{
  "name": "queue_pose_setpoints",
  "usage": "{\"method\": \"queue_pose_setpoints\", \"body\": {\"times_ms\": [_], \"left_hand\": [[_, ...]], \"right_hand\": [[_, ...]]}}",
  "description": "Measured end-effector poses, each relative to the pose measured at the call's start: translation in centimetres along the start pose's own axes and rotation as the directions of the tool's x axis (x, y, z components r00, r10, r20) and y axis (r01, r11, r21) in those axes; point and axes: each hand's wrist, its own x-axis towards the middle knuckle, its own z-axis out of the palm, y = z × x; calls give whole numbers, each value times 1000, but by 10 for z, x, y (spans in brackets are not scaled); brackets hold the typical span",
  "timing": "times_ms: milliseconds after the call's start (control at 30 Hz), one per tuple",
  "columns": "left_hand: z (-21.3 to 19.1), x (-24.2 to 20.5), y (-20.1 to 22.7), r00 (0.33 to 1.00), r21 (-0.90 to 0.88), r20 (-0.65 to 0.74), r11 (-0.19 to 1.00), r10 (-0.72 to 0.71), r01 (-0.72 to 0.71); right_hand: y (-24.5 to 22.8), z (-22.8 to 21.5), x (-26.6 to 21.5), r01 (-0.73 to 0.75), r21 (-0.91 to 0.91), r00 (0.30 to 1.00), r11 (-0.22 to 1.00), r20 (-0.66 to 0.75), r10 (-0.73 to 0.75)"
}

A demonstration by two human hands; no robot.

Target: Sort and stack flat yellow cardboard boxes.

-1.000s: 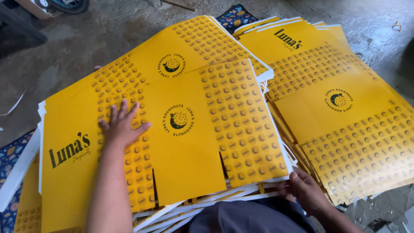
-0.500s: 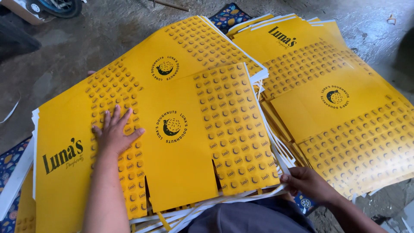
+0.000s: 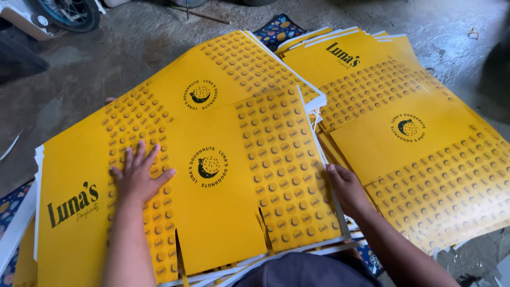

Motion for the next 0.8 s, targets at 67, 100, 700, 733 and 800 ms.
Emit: {"method": "queue_pose_setpoints", "body": {"times_ms": [67, 100, 700, 733, 800], "left_hand": [[0, 0, 1, 1000, 7, -2, 1000, -4, 4], [-2, 0, 2, 1000, 7, -1, 1000, -3, 3], [-2, 0, 1, 1000, 13, 5, 1000, -2, 2], [-2, 0, 2, 1000, 22, 12, 1000, -1, 0], [-2, 0, 0, 1000, 25, 13, 1000, -8, 8]], "right_hand": [[13, -1, 11, 27, -16, 999, 1000, -39, -27], [-1, 4, 3, 49, -132, 998, 990, -40, -55], [-60, 27, 40, 169, -433, 985, 885, 46, -166], [-65, 37, 47, 165, -388, 985, 907, 9, -175], [-49, 42, 78, 183, -380, 978, 907, -24, -207]]}}
